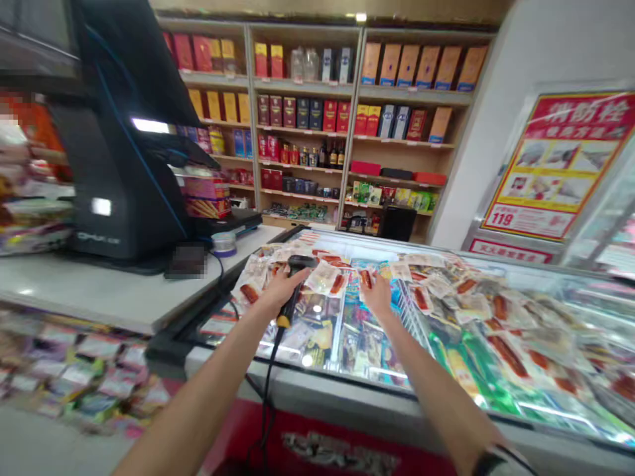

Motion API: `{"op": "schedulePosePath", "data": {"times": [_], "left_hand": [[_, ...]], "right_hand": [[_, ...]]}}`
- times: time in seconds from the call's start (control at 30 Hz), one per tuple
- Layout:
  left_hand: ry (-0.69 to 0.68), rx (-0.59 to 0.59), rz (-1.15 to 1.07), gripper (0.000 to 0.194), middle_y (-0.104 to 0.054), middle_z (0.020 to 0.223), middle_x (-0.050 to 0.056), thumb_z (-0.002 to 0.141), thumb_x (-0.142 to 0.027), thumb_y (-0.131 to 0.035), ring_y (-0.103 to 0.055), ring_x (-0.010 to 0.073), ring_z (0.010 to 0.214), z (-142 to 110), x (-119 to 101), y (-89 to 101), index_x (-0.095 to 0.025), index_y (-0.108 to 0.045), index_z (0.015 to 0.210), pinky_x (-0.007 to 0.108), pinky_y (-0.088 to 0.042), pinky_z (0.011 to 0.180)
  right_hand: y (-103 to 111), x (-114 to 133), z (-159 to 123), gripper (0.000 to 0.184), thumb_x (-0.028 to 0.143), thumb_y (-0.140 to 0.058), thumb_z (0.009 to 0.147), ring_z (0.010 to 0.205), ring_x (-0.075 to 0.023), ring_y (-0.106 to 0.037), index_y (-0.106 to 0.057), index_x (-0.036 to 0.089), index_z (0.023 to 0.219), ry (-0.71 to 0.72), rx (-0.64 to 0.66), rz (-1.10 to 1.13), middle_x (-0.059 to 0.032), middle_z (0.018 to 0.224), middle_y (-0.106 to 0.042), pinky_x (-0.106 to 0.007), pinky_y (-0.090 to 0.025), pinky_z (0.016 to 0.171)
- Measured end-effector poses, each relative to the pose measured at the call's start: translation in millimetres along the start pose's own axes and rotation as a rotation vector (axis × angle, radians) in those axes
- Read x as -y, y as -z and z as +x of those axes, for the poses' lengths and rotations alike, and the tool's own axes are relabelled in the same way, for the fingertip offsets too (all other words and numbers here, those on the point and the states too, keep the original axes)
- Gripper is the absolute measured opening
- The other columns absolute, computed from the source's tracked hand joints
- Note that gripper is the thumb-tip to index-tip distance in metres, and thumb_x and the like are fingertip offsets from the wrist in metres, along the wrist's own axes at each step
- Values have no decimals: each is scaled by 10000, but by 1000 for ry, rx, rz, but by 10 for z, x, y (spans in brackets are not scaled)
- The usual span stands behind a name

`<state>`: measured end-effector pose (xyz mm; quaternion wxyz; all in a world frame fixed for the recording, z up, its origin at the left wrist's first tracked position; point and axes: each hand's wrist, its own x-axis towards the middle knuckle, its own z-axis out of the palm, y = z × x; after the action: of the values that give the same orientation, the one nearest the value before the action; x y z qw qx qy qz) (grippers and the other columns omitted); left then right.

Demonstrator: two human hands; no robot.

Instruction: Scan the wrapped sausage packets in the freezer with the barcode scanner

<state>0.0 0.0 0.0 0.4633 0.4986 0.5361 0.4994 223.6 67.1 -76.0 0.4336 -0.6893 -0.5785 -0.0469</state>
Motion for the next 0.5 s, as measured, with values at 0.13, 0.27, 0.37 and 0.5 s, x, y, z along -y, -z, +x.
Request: {"op": "schedulePosePath", "data": {"times": [0.13,0.27,0.37,0.5], "left_hand": [[71,-42,-28,346,-496,482,-39,598,-469,-583,-463,87,372,52,137,186,-166,-450,699,208,-373,363],[89,-46,-55,360,-509,491,-26,577,-478,-596,-460,83,368,81,202,242,-158,-457,665,213,-380,369],[100,-23,-77,367,-516,495,-21,571,-483,-598,-461,80,367,94,212,227,-151,-467,651,215,-386,379],[97,0,-78,387,-527,503,-16,561,-500,-601,-483,92,384,106,197,169,-149,-478,670,209,-372,374]], "right_hand": [[-218,346,-19,320,318,-419,780,872,-219,-517,-576,93,945,73,35,43,-124,868,-600,-291,-373,749],[-341,501,-61,313,287,-375,806,921,-186,-506,-565,116,986,196,98,78,-102,957,-592,-278,-357,803],[-247,357,36,343,312,-380,804,1017,-197,-462,-543,140,1053,159,89,21,-95,1073,-549,-293,-342,839],[100,-122,352,365,314,-374,805,1050,-233,-440,-519,156,1100,-34,14,-193,-109,1127,-509,-336,-342,841]]}}
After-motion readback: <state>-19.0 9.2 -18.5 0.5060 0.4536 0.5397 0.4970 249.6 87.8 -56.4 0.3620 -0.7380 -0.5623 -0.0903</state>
